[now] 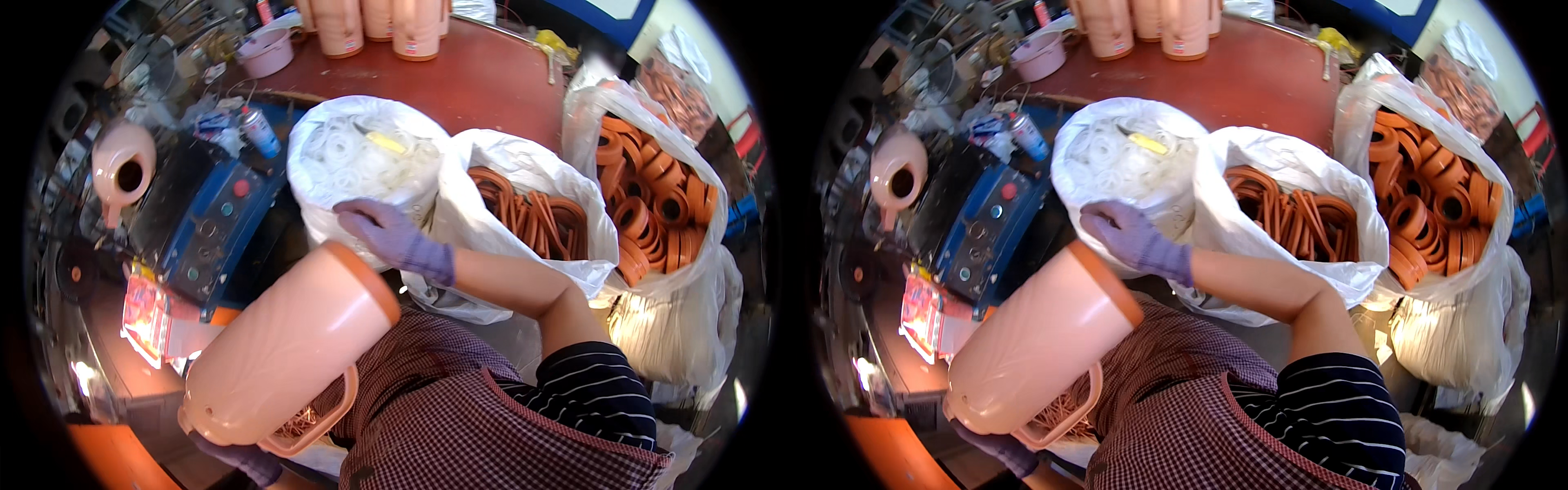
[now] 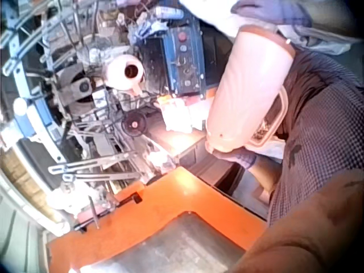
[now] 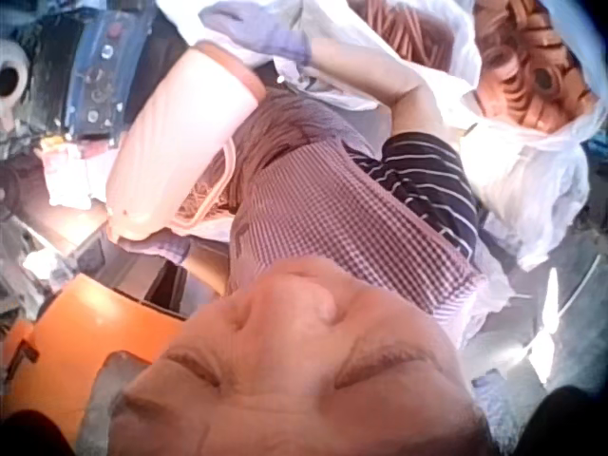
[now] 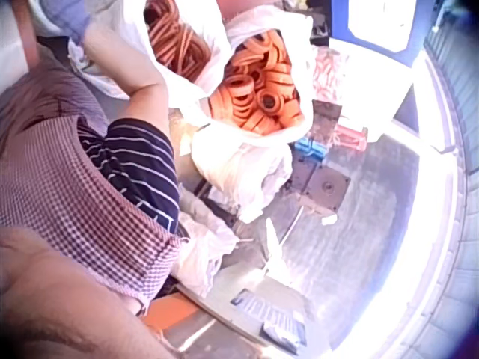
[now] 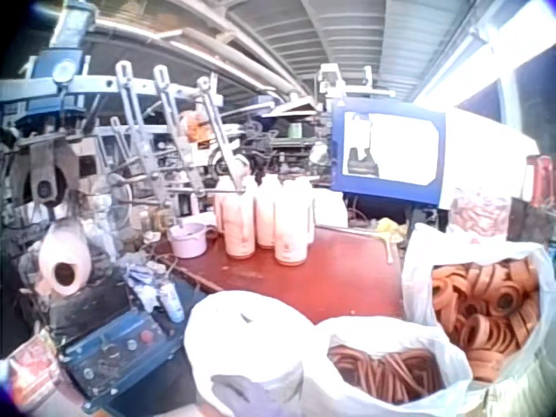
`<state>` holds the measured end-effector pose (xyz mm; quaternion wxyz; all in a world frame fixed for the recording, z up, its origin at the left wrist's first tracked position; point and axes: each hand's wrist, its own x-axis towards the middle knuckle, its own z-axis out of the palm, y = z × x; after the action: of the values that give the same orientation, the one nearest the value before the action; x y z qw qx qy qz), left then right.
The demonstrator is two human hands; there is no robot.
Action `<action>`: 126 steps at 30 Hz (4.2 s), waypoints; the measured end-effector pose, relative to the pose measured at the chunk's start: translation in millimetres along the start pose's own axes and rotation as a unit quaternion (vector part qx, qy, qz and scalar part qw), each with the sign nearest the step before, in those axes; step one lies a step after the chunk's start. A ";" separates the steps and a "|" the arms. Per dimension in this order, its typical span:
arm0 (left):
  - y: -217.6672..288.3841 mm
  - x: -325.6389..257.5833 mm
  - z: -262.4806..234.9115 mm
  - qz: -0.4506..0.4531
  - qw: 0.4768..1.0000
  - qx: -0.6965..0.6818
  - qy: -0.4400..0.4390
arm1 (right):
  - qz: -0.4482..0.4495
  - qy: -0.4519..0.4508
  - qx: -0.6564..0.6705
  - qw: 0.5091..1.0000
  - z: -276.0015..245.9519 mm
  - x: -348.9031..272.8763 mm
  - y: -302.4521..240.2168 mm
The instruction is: The person repeatedly picks up a pink plastic kettle body, inserts an orange handle, and places the assembled unit onto a nearby surface. The person also handles a small orange cup and a white bag containing orange handles during the process.
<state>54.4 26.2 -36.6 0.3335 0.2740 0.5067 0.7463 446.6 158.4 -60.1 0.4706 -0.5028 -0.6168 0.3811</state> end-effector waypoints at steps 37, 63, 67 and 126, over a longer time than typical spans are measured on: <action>8.1 -12.1 28.3 0.109 0.901 0.368 -0.201 | 0.071 -0.140 -0.577 0.801 -318.4 -42.4 -65.2; 34.8 -44.4 57.7 0.231 0.845 0.438 -0.202 | -0.008 -0.393 0.332 0.857 85.2 51.0 -66.0; 23.0 -36.8 45.1 0.243 0.847 0.452 -0.136 | 0.039 -0.334 0.425 0.840 96.5 -28.6 -105.5; 12.2 1.9 116.4 -0.074 0.897 -0.323 -0.292 | -0.086 -0.267 -0.071 0.957 9.0 -49.0 -49.6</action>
<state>137.5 91.2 14.1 0.5909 0.3183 0.1363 0.7287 427.5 100.3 -25.3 0.2829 -0.3603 -0.7863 0.4147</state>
